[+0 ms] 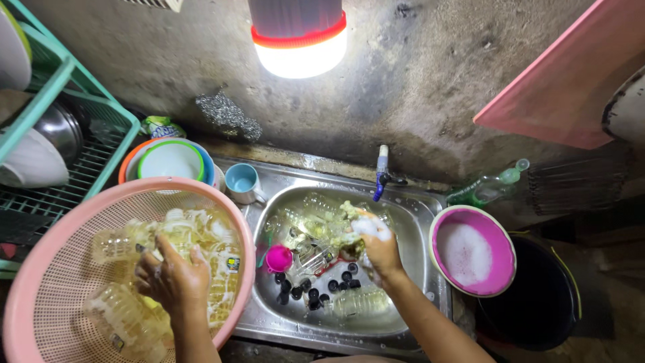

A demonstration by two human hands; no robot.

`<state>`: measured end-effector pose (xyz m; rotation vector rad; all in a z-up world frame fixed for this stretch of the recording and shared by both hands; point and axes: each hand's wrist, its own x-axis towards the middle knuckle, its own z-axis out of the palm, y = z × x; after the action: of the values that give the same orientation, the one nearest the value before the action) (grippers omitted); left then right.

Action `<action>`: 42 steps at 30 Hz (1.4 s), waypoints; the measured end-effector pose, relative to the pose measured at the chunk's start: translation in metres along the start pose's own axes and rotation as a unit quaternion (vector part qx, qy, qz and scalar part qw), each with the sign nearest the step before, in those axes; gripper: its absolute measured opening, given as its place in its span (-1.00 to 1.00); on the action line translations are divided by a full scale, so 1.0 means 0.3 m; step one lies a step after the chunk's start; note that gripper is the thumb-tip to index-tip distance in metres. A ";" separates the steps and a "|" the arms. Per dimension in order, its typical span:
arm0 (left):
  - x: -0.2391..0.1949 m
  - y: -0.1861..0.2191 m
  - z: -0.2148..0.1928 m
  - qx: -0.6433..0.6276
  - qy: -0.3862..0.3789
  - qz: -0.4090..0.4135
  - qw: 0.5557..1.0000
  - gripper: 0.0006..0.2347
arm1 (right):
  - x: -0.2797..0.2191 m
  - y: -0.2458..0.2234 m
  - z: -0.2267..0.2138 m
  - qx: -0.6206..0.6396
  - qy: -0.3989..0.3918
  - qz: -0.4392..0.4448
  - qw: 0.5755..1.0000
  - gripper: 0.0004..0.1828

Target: The person washes several plastic bottles in a kitchen sink using a sponge and running water. They scrub the bottles, rinse them, and place them into a pink basket. The person also washes bottle caps and a small pink cup.

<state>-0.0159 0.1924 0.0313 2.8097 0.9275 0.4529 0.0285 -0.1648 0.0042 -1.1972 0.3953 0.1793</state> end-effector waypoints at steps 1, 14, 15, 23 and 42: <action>-0.007 0.029 -0.012 -0.009 0.041 0.030 0.999 -0.43 | 0.010 -0.007 -0.012 -0.012 0.024 0.013 1.000 -0.50; -0.429 0.483 0.761 -0.327 -0.229 0.214 0.892 -0.70 | 0.167 0.227 -0.374 -0.119 0.154 0.077 0.978 -0.50; -0.463 0.498 0.833 -0.354 -0.257 0.166 0.884 -0.64 | 0.180 0.252 -0.406 -0.108 0.145 0.057 0.982 -0.51; -0.529 0.750 1.035 -0.563 -0.495 -0.535 0.390 -0.45 | 0.317 0.367 -0.615 -0.047 0.163 0.095 0.981 -0.52; -0.579 0.613 0.918 -0.662 -0.584 -0.315 0.350 -0.39 | 0.215 0.317 -0.346 -0.381 0.023 -0.124 0.916 -0.44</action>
<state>0.0442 -0.0712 -0.2269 0.5632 0.5424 -0.6524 0.0342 -0.2317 -0.1353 -2.0124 0.2070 0.0814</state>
